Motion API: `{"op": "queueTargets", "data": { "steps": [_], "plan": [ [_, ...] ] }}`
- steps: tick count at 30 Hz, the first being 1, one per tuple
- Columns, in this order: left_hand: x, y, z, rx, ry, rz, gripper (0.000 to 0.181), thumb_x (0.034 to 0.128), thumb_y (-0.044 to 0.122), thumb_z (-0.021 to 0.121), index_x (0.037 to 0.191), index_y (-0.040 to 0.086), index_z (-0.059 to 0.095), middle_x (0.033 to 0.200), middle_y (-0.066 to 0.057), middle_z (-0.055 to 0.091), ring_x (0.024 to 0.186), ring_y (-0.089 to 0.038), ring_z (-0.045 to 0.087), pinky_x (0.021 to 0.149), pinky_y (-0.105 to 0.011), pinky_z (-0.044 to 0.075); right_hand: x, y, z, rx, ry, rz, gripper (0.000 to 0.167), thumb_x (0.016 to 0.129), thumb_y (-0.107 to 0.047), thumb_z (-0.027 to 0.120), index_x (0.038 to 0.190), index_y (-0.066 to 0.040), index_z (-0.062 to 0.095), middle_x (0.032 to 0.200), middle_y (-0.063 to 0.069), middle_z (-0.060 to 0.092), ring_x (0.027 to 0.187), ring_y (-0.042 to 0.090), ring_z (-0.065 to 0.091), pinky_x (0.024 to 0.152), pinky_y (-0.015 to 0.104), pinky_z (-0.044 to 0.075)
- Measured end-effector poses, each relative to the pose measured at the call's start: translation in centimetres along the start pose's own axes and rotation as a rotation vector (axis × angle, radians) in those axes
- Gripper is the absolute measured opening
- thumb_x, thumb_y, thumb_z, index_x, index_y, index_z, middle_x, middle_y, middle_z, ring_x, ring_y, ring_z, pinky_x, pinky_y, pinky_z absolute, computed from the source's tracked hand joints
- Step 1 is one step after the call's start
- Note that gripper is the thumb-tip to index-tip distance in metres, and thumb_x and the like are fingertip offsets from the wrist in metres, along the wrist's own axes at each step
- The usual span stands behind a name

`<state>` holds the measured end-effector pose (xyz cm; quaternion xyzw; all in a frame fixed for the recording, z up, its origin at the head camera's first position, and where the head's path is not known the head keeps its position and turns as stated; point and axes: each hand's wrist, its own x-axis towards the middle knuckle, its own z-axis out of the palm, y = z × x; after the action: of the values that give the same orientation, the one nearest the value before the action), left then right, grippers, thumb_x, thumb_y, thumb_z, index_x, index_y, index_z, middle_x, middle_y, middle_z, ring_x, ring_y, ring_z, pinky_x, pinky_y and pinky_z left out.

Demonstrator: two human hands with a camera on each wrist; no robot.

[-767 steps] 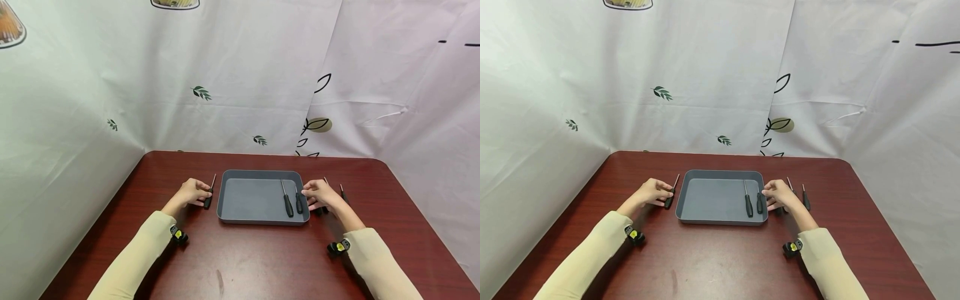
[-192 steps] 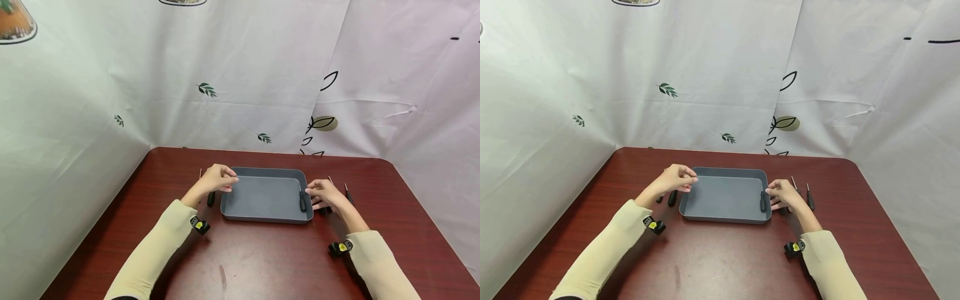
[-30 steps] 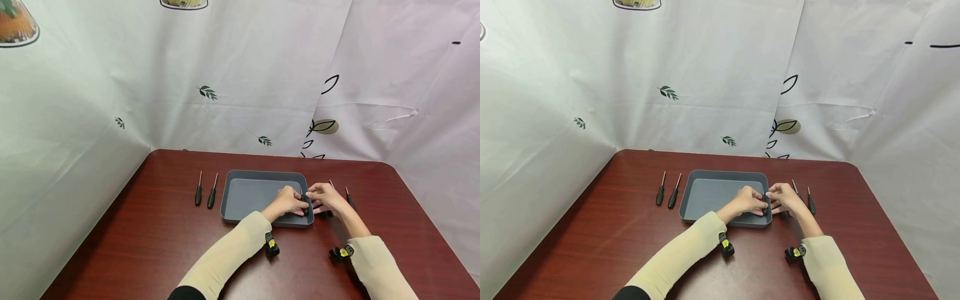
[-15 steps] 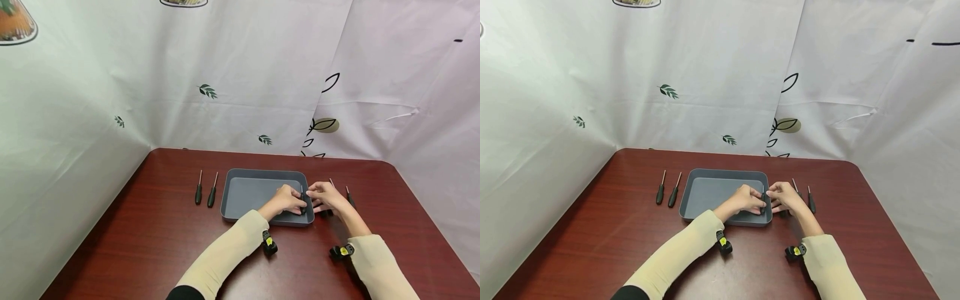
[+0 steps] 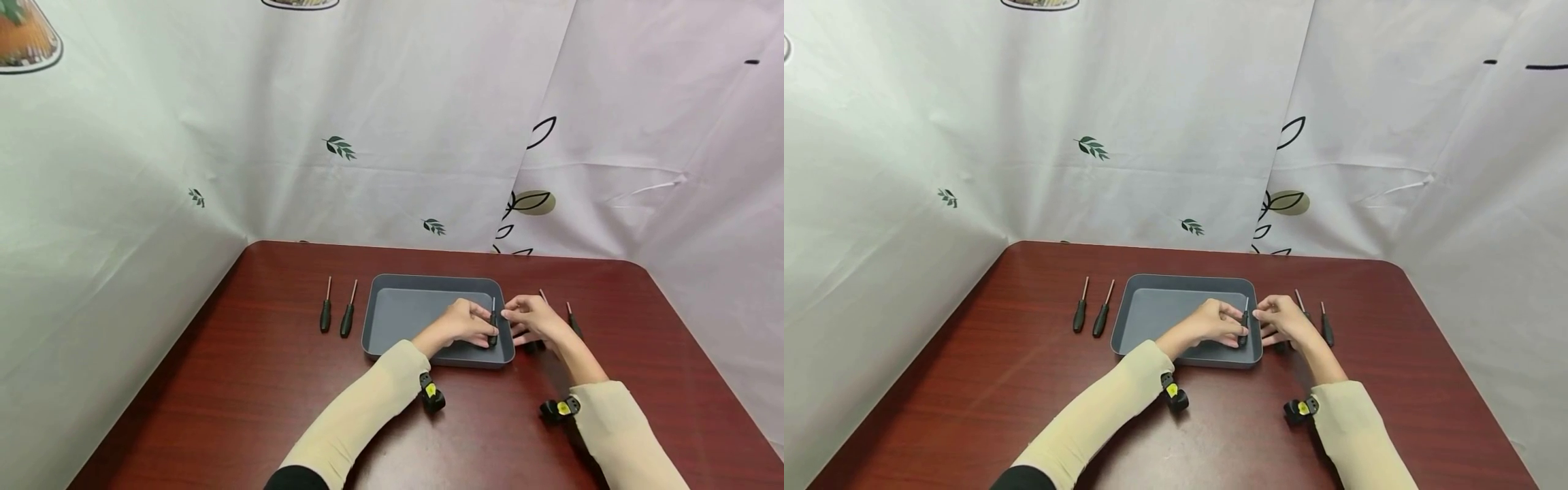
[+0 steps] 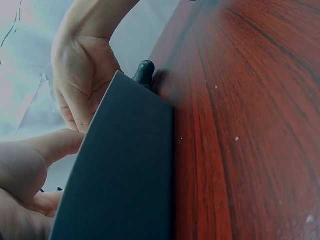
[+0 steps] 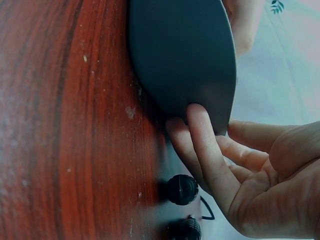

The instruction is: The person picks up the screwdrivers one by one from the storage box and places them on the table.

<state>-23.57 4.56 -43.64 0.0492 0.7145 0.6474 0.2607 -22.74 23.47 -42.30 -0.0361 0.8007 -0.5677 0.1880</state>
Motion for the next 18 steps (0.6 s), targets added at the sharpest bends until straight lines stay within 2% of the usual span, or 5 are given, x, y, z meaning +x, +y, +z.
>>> {"op": "queueTargets", "data": {
  "steps": [9,18],
  "plan": [
    [-0.4,0.3,-0.9,-0.044,-0.077,0.013,0.030,0.0848,-0.006,0.075,0.113,-0.008,0.067,0.083,-0.015,0.072,0.070,-0.024,0.072,0.067,-0.034,0.063,0.0,0.0,0.0,0.003,-0.002,-0.005,0.030,0.103,-0.005,0.054,0.122,0.017,0.047,0.097,0.015,0.066,0.073,0.022,0.070,0.064,0.040,0.064],
    [-1.1,0.7,-2.5,-0.044,-0.095,0.038,0.035,0.0857,-0.004,0.075,0.119,-0.008,0.064,0.087,-0.015,0.071,0.070,-0.022,0.071,0.069,-0.036,0.063,0.0,0.0,-0.1,0.009,-0.007,-0.005,0.032,0.103,-0.005,0.054,0.123,0.018,0.046,0.099,0.018,0.067,0.074,0.023,0.070,0.065,0.040,0.064]
  ]
}}
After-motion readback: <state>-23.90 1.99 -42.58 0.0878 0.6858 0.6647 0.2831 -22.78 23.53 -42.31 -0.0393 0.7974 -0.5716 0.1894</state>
